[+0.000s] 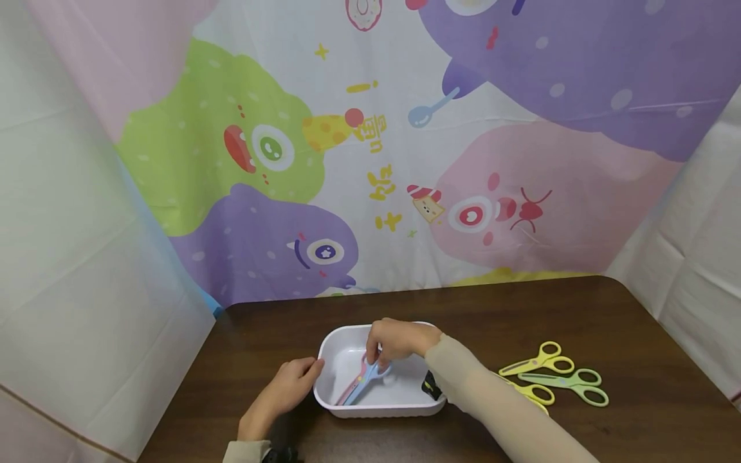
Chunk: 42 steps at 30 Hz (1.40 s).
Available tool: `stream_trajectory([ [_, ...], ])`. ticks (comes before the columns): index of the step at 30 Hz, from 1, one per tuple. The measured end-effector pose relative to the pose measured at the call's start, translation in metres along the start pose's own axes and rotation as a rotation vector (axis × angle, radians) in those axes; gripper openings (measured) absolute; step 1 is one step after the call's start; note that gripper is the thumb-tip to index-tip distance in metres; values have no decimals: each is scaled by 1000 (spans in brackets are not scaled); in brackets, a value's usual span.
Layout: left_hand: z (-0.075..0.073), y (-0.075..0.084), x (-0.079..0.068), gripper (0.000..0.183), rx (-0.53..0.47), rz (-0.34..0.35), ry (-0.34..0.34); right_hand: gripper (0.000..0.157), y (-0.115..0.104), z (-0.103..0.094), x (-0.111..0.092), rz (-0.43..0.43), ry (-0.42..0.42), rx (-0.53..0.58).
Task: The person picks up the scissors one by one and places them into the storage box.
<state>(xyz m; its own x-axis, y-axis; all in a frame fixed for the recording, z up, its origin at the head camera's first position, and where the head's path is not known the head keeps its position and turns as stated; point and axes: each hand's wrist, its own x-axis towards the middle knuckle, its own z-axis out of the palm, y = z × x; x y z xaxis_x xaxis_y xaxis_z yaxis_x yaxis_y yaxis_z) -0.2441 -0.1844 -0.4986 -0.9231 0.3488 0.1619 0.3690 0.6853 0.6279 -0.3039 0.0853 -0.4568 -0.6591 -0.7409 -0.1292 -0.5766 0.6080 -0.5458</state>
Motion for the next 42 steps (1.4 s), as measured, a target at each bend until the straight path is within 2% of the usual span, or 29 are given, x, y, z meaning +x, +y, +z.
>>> stream_trajectory([
  [1, 3, -6, 0, 41, -2, 46, 14, 16, 0, 0, 0, 4, -2, 7],
  [4, 3, -8, -1, 42, -16, 82, 20, 17, 1, 1, 2, 13, -5, 26],
  [7, 2, -6, -1, 42, -4, 39, -4, 18, 2, 2, 4, 12, -9, 39],
  [9, 0, 1, -1, 40, 10, -23, -30, 17, 3, 3, 5, 10, -12, 43],
  [12, -1, 3, -1, 39, 34, -53, -45, 17, 4, 4, 6, 12, -18, 42],
  [23, 2, -1, -2, 38, 54, -54, -38, 19, 4, 11, 10, 31, -23, 62],
  [33, -1, 3, -1, 39, 55, -59, -46, 19, 5, 8, 12, 64, -30, 53],
  [42, 0, 3, 2, 39, 59, -56, -41, 18, 2, 10, 13, 121, -53, 58],
])
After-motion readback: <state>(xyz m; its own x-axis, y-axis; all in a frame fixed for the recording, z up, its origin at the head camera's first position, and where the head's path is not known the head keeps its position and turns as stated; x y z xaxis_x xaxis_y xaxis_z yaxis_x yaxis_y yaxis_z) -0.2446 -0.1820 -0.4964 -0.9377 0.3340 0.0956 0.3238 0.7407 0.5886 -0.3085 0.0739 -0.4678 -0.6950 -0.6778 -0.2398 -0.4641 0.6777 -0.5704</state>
